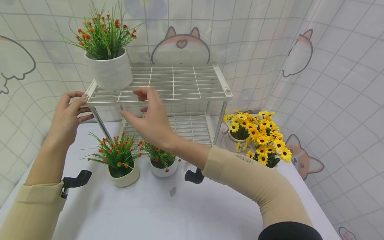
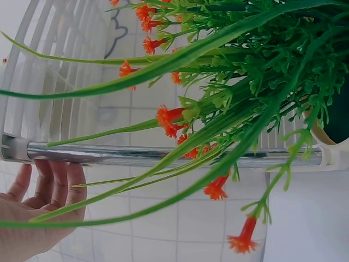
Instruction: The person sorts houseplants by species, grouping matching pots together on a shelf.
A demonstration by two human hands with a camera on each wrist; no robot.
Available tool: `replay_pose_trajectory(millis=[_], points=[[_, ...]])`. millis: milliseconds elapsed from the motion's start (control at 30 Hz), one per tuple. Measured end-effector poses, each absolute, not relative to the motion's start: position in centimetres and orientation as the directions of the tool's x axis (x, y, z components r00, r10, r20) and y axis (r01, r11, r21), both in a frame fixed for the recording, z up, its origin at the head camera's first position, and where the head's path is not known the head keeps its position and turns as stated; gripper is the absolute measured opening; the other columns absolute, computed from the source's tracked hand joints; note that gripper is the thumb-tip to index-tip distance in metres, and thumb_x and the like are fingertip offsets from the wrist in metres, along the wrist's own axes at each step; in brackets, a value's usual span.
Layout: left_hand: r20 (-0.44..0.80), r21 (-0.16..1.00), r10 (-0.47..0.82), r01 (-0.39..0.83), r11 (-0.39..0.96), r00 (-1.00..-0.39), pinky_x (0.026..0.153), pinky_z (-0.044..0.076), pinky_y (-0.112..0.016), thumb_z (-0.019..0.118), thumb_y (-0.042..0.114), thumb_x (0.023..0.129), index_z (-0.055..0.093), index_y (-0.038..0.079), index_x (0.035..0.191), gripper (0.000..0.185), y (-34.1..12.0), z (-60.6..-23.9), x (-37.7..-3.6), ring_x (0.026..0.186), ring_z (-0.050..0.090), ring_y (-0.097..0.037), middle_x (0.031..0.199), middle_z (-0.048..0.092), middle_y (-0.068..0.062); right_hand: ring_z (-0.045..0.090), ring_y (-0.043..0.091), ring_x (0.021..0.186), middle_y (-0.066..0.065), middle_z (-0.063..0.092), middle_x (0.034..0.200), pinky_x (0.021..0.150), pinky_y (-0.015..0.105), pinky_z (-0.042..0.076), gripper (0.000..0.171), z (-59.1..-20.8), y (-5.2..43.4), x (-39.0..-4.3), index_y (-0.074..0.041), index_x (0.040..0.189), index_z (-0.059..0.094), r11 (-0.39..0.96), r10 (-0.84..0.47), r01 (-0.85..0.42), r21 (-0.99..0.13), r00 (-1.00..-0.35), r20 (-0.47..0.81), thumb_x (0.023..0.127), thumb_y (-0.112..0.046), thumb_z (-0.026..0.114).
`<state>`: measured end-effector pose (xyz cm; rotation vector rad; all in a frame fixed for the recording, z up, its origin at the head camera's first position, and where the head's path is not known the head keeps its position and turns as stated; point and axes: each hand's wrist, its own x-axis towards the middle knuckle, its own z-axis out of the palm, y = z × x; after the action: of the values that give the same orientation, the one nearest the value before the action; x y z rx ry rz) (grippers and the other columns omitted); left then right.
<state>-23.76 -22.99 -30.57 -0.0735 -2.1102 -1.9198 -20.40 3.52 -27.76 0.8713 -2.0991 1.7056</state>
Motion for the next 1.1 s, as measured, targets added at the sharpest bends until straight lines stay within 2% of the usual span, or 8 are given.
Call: replay_pose_trajectory(millis=[400, 700, 900, 1000, 1100], points=[[0.238, 0.964, -0.149, 0.215, 0.158, -0.96, 0.085, 0.05, -0.028, 0.051, 0.03, 0.108, 0.048, 0.02, 0.131, 0.026, -22.8, -30.6, -23.6, 0.104, 0.059, -0.018, 0.124, 0.056, -0.007, 0.049, 0.02, 0.123, 0.01, 0.05, 0.135, 0.095, 0.04, 0.049, 0.052, -31.8, 9.3, -17.2, 0.002, 0.136, 0.045, 0.111, -0.235, -0.551, -0.827, -0.823, 0.517, 0.093, -0.003, 0.073], [0.245, 0.958, -0.158, 0.214, 0.19, -0.957, 0.087, 0.049, -0.03, 0.05, 0.032, 0.108, 0.047, 0.019, 0.134, 0.029, -22.8, -30.5, -23.5, 0.105, 0.058, -0.017, 0.123, 0.056, -0.003, 0.048, 0.021, 0.121, 0.01, 0.048, 0.133, 0.093, 0.029, 0.047, 0.043, -35.2, 12.5, -16.0, 0.003, 0.136, 0.043, 0.107, -0.152, -0.424, -0.9, -0.901, 0.406, 0.099, -0.003, 0.066], [0.239, 0.963, -0.156, 0.213, 0.167, -0.958, 0.086, 0.05, -0.029, 0.051, 0.031, 0.108, 0.048, 0.019, 0.132, 0.027, -22.8, -30.5, -23.6, 0.105, 0.059, -0.018, 0.123, 0.056, -0.004, 0.047, 0.027, 0.123, 0.015, 0.046, 0.133, 0.093, 0.025, 0.045, 0.033, -38.8, 13.8, -15.2, 0.003, 0.133, 0.043, 0.108, -0.054, -0.249, -0.963, -0.968, 0.244, 0.102, 0.001, 0.054], [0.236, 0.962, -0.152, 0.209, 0.176, -0.96, 0.087, 0.05, -0.03, 0.05, 0.032, 0.108, 0.047, 0.019, 0.133, 0.029, -22.8, -30.5, -23.6, 0.106, 0.058, -0.018, 0.125, 0.055, -0.005, 0.047, 0.029, 0.123, 0.019, 0.047, 0.133, 0.092, 0.025, 0.045, 0.033, -40.7, 14.0, -14.9, 0.003, 0.132, 0.043, 0.108, -0.005, -0.136, -0.985, -0.991, 0.136, 0.1, 0.005, 0.049], [0.234, 0.961, -0.153, 0.204, 0.187, -0.96, 0.087, 0.05, -0.03, 0.05, 0.033, 0.108, 0.047, 0.019, 0.135, 0.03, -22.9, -30.5, -23.6, 0.107, 0.058, -0.018, 0.127, 0.054, -0.006, 0.048, 0.03, 0.124, 0.021, 0.047, 0.135, 0.091, 0.026, 0.045, 0.036, -42.5, 14.0, -14.8, 0.003, 0.134, 0.043, 0.105, 0.014, -0.034, -0.994, -0.999, 0.036, 0.098, 0.005, 0.05]])
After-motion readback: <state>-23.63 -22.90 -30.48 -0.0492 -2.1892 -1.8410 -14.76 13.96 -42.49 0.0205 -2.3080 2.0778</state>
